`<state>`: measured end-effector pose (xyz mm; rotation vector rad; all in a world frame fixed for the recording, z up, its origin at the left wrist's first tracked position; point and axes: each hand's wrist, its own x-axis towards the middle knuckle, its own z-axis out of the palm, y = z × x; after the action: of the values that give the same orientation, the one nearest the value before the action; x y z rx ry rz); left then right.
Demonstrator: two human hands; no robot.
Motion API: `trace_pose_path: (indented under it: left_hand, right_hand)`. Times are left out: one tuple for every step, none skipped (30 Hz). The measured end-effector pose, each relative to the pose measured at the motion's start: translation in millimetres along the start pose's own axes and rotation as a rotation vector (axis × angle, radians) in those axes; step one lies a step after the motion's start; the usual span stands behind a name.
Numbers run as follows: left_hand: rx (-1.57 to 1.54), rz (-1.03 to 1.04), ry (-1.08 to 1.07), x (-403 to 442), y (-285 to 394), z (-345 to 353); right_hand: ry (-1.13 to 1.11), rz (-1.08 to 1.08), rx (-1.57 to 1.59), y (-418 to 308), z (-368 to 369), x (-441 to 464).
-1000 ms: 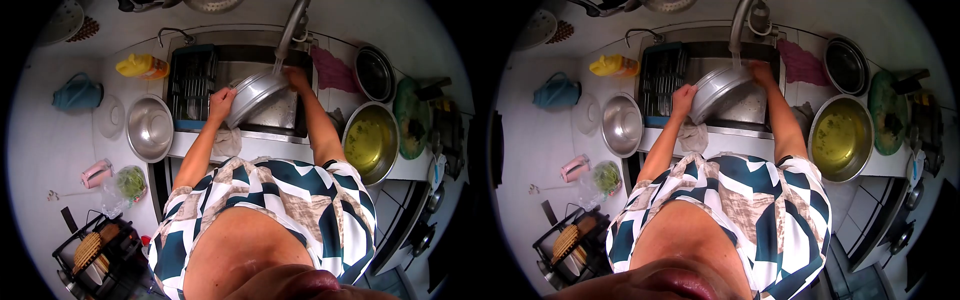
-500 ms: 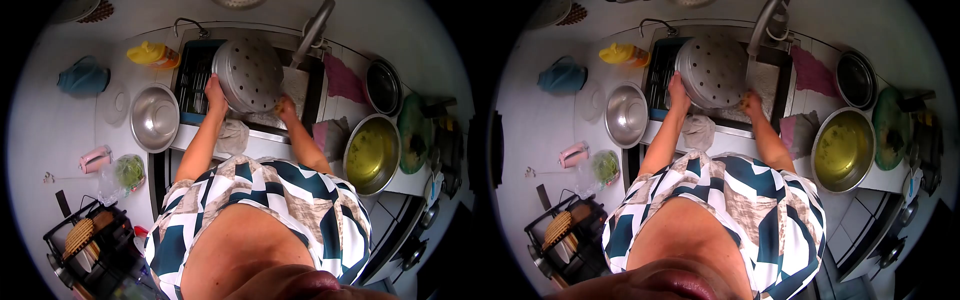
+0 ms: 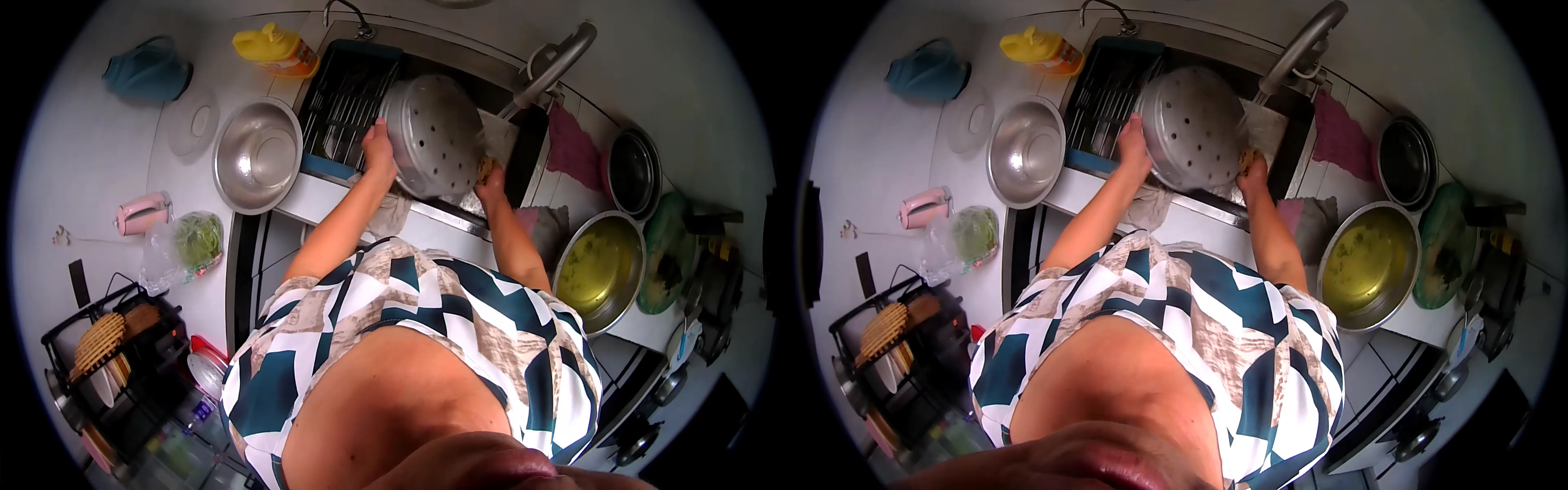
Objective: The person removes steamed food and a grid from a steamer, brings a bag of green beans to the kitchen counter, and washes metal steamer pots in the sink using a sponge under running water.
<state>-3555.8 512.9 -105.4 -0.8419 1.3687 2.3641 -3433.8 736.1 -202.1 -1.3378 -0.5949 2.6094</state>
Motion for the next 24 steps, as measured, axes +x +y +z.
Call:
trace_pose_path:
  left_hand:
    - [-0.026,0.020,0.074,10,-12,2]
    - [0.074,0.108,0.062,15,-16,2]
    - [0.161,0.191,0.050,17,-21,4]
    - [0.249,0.273,0.039,18,-27,6]
    - [0.383,0.262,0.011,7,-20,12]
    - [0.358,0.250,-0.027,4,-25,14]
    - [0.332,0.238,-0.065,1,-32,17]
    - [0.306,0.226,-0.103,-1,-39,17]
    - [0.272,0.196,-0.144,4,-50,14]
    - [0.254,0.160,-0.176,5,-56,14]
    - [0.236,0.125,-0.208,5,-62,14]
    - [0.217,0.089,-0.240,4,-67,15]
    - [0.247,0.077,-0.291,1,-67,18]
    - [0.276,0.065,-0.343,-3,-64,24]
    - [0.309,0.058,-0.395,-5,-57,29]
    - [0.288,-0.009,-0.390,-12,-50,34]
    - [0.267,-0.075,-0.386,-23,-43,41]
    - [0.246,-0.141,-0.380,-29,-40,44]
    - [0.251,-0.103,-0.470,-18,-54,37]
    - [0.262,-0.089,-0.482,-10,-68,28]
    - [0.273,-0.075,-0.494,-8,-72,24]
    - [0.283,-0.061,-0.507,-8,-71,22]
    - [0.267,-0.036,-0.530,-8,-71,20]
    - [0.244,-0.073,-0.514,-7,-71,19]
  right_hand:
    - [-0.066,0.072,0.049,22,-41,32]
    - [-0.066,0.113,0.026,40,-49,34]
    - [-0.068,0.153,0.003,57,-55,35]
    - [-0.004,0.160,-0.092,72,-18,-10]
    - [-0.002,0.152,-0.279,67,11,-47]
    - [0.000,0.144,-0.466,59,39,-81]
    - [0.002,0.137,-0.653,50,58,-101]
    - [-0.085,-0.096,-0.843,43,66,-107]
    - [-0.174,-0.334,-1.027,35,72,-107]
    - [-0.266,-0.576,-1.203,26,81,-108]
    - [-0.283,-0.746,-1.279,11,106,-114]
    - [-0.300,-0.919,-1.352,-4,133,-117]
    - [-0.323,-1.065,-1.465,-16,155,-107]
    - [-0.347,-1.212,-1.576,-25,172,-90]
    - [-0.382,-1.256,-1.610,-27,186,-66]
    - [-0.418,-1.299,-1.643,-26,198,-46]
    - [-0.357,-1.206,-1.845,-21,203,-30]
    - [-0.292,-1.098,-2.041,-14,204,-17]
    - [-0.222,-0.977,-2.231,-9,208,-16]
    - [-0.262,-1.043,-2.232,-5,206,-18]
    - [-0.303,-1.109,-2.231,-2,206,-35]
    - [-0.343,-1.175,-2.229,-2,206,-50]
    - [-0.349,-1.089,-2.240,-3,206,-59]
    - [-0.354,-1.004,-2.248,-5,206,-67]
